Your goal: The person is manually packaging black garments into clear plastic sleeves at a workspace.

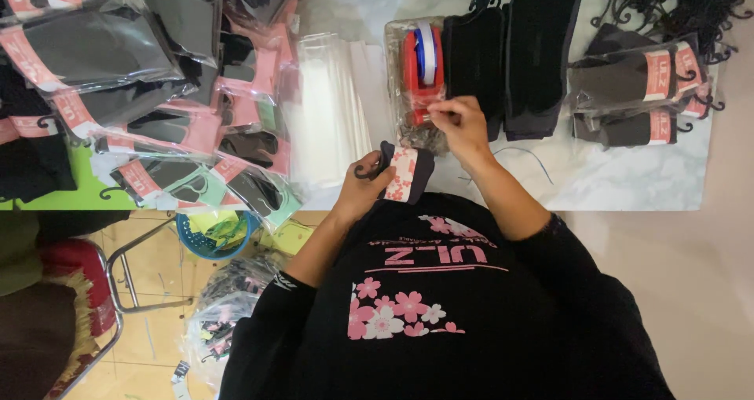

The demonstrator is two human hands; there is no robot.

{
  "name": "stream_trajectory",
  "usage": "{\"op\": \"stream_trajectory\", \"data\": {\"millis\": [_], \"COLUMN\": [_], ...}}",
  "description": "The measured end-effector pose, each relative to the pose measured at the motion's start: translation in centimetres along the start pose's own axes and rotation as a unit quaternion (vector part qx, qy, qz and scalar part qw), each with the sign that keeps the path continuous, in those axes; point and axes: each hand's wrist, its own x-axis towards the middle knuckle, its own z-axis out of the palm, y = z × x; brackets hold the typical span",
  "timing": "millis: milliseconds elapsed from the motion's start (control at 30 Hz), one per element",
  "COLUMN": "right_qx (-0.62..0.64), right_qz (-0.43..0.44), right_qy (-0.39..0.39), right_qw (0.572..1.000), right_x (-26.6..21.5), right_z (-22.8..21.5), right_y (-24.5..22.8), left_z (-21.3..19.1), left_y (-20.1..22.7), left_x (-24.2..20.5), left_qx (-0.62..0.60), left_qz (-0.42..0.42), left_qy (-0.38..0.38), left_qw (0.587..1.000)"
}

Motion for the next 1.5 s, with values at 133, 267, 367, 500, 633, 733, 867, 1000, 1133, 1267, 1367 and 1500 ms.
{"op": "stream_trajectory", "data": {"millis": [133,267,367,500,633,733,867,1000,1133,1267,1367,1500], "right_qx": [0.04,0.208,0.211,0.152,0.203,0.105,-0.09,0.001,0.105,0.165,0.18,0.186], "right_qz": [-0.002,0.229,0.252,0.088,0.114,0.146,-0.169,-0.309,-0.111,0.039,0.042,0.03], "right_qy": [0.031,0.0,-0.016,-0.04,-0.142,-0.178,-0.106,0.006,0.041,-0.035,-0.062,-0.07], "right_qw": [0.999,0.951,0.944,0.984,0.962,0.967,0.976,0.951,0.987,0.985,0.981,0.98], "right_x": [-3.3,-4.3,-4.0,-5.5,-8.5,-8.6,-8.7,-7.4,-6.1,-5.7,-5.7,-4.9], "right_z": [-0.8,3.2,3.5,-0.4,0.5,2.3,2.1,0.1,-0.5,-0.6,-0.6,-0.6], "right_y": [-2.8,4.0,4.5,-6.9,-12.4,-8.7,-10.3,-12.6,-10.5,-8.8,-9.2,-6.9], "left_z": [-1.7,-1.6,-1.5,-1.7,-0.1,-0.1,-0.4,-2.3,-11.6,-15.8,-15.8,-16.8], "left_y": [-2.0,-1.5,-1.0,-2.6,-1.2,-0.7,3.9,9.8,-4.5,-12.5,-13.8,-13.9], "left_x": [0.7,0.6,0.9,0.5,-0.4,-0.6,-1.8,-3.4,2.4,4.1,4.8,5.8], "left_qx": [0.005,0.021,0.03,0.093,0.088,0.045,-0.088,-0.116,0.311,0.327,0.317,0.37], "left_qz": [0.011,0.021,0.029,0.036,0.041,0.07,0.016,0.091,0.217,0.13,0.074,0.083], "left_qy": [0.026,0.041,0.058,0.106,0.134,0.179,0.111,-0.055,0.315,0.389,0.389,0.334], "left_qw": [1.0,0.999,0.997,0.989,0.986,0.98,0.99,0.988,0.87,0.851,0.862,0.863]}}
